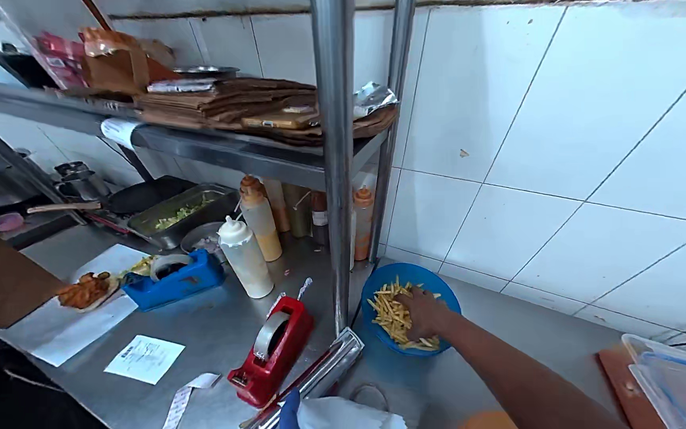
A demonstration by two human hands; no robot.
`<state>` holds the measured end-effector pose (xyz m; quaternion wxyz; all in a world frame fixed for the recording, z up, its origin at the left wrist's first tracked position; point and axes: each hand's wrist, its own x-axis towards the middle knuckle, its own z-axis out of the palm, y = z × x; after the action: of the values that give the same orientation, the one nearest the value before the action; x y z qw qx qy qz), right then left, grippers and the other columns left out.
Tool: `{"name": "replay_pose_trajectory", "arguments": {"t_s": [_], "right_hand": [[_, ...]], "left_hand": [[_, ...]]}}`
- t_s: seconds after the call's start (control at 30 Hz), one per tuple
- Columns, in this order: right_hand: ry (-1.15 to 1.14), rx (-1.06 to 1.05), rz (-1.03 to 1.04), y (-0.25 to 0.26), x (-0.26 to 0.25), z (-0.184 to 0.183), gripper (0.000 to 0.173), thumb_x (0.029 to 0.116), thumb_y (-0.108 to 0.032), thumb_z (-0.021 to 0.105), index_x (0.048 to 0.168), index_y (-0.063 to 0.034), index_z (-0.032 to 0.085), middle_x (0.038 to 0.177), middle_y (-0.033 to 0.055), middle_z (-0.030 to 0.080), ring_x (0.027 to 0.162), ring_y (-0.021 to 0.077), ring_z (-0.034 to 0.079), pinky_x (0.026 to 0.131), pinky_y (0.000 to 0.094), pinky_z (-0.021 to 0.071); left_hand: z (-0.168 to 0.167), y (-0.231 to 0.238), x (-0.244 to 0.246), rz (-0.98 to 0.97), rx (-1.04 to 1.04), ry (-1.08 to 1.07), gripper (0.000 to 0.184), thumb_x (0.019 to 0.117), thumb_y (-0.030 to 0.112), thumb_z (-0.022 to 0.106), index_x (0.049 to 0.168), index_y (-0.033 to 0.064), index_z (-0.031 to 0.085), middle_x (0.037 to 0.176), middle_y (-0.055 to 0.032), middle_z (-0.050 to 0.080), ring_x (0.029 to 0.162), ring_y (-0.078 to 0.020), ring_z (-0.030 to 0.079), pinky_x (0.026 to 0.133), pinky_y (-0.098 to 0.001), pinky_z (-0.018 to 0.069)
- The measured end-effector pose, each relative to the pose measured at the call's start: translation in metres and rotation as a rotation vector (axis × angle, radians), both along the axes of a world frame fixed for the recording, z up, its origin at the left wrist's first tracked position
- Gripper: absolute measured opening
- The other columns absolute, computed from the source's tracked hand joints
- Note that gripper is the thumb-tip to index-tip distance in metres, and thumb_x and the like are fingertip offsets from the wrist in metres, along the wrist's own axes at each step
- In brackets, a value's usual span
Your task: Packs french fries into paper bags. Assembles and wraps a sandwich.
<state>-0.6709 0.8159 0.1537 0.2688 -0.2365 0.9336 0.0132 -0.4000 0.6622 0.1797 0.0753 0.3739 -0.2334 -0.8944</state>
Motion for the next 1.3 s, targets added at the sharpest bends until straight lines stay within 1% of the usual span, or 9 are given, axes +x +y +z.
{"name": "replay_pose_trajectory", "arguments": {"t_s": [0.1, 0.23, 0.37, 0.53, 0.7, 0.8, 0.97, 1.07, 1.3], "right_hand": [[-0.051, 0.091, -0.024, 0.039, 0.022, 0.016, 0.09, 0.0773, -0.021, 0.086, 0.155, -0.0218, 0.043, 0.156, 0.0336, 0.033, 0.131, 0.0574, 0.046, 0.095, 0.0717, 0.0474], [-0.056, 0.115, -0.128, 0.094, 0.036, 0.012, 0.094, 0.076, -0.025, 0.088, 0.156, -0.0209, 0.039, 0.152, 0.0357, 0.035, 0.131, 0.0584, 0.045, 0.096, 0.0721, 0.0477], [0.021, -0.016, -0.25, 0.133, 0.045, 0.009, 0.069, 0.082, -0.021, 0.079, 0.146, -0.0183, 0.054, 0.144, 0.0278, 0.05, 0.125, 0.0487, 0.055, 0.094, 0.0669, 0.0505], [0.03, -0.498, -0.5, 0.177, 0.044, 0.044, 0.05, 0.0831, -0.018, 0.079, 0.13, -0.0106, 0.065, 0.12, 0.0185, 0.069, 0.113, 0.0333, 0.066, 0.098, 0.0575, 0.0523], [-0.21, -0.995, -0.852, 0.185, 0.06, 0.048, 0.056, 0.0832, -0.01, 0.079, 0.135, -0.0096, 0.058, 0.118, 0.0148, 0.069, 0.1, 0.0256, 0.071, 0.082, 0.0446, 0.0617], [-0.38, -1.191, -0.997, 0.194, 0.063, 0.056, 0.048, 0.0877, -0.006, 0.074, 0.133, -0.0083, 0.058, 0.109, 0.014, 0.069, 0.087, 0.0246, 0.071, 0.07, 0.0406, 0.0616], [-0.543, -1.367, -0.979, 0.209, 0.067, 0.103, 0.033, 0.0964, -0.004, 0.064, 0.129, -0.0077, 0.061, 0.101, 0.0134, 0.07, 0.078, 0.021, 0.071, 0.068, 0.035, 0.0616], [-0.562, -1.403, -0.92, 0.202, 0.064, 0.11, 0.035, 0.0965, -0.004, 0.065, 0.131, -0.0083, 0.06, 0.101, 0.0133, 0.071, 0.078, 0.0204, 0.071, 0.068, 0.0347, 0.0621], [-0.463, -1.247, -0.893, 0.171, 0.052, 0.112, 0.039, 0.0973, -0.012, 0.07, 0.133, -0.0081, 0.054, 0.104, 0.0105, 0.069, 0.088, 0.0194, 0.07, 0.076, 0.0344, 0.0597]], "left_hand": [[0.006, 0.003, -0.01, -0.024, 0.14, 0.04, 0.054, 0.1075, 0.052, 0.025, 0.123, 0.0096, 0.054, 0.103, -0.0134, 0.067, 0.096, -0.025, 0.068, 0.08, -0.0495, 0.0582], [0.005, 0.023, -0.038, -0.086, 0.149, 0.107, 0.046, 0.1089, 0.047, 0.031, 0.129, 0.0111, 0.052, 0.108, -0.0149, 0.065, 0.1, -0.0264, 0.068, 0.08, -0.05, 0.0586], [0.039, 0.051, -0.079, -0.172, 0.083, 0.181, 0.044, 0.1105, 0.041, 0.029, 0.134, 0.0096, 0.049, 0.113, -0.0161, 0.063, 0.102, -0.0272, 0.067, 0.082, -0.049, 0.0582], [0.054, 0.08, -0.145, -0.251, -0.087, 0.151, 0.055, 0.1068, 0.051, 0.031, 0.143, 0.0123, 0.045, 0.127, -0.0191, 0.06, 0.113, -0.0331, 0.062, 0.087, -0.0586, 0.0536], [0.061, 0.102, -0.175, -0.202, -0.253, 0.095, 0.056, 0.1071, 0.05, 0.032, 0.147, 0.013, 0.044, 0.138, -0.0199, 0.056, 0.122, -0.0368, 0.057, 0.089, -0.0643, 0.0506], [0.047, 0.111, -0.192, -0.156, -0.289, 0.05, 0.058, 0.1061, 0.05, 0.035, 0.143, 0.0081, 0.048, 0.134, -0.0222, 0.058, 0.118, -0.0371, 0.058, 0.087, -0.0646, 0.0512], [0.011, 0.113, -0.219, -0.083, -0.274, 0.08, 0.056, 0.1071, 0.049, 0.039, 0.133, 0.0039, 0.058, 0.126, -0.0228, 0.063, 0.113, -0.0369, 0.063, 0.087, -0.0631, 0.0545], [0.038, 0.126, -0.208, -0.156, -0.201, 0.063, 0.055, 0.1088, 0.05, 0.032, 0.146, 0.0122, 0.046, 0.141, -0.0174, 0.055, 0.126, -0.0333, 0.056, 0.098, -0.0615, 0.0479], [0.02, 0.141, -0.209, -0.161, -0.056, 0.081, 0.07, 0.0981, 0.07, 0.034, 0.148, 0.0207, 0.045, 0.142, -0.0159, 0.055, 0.126, -0.0367, 0.054, 0.091, -0.068, 0.0467]]}}
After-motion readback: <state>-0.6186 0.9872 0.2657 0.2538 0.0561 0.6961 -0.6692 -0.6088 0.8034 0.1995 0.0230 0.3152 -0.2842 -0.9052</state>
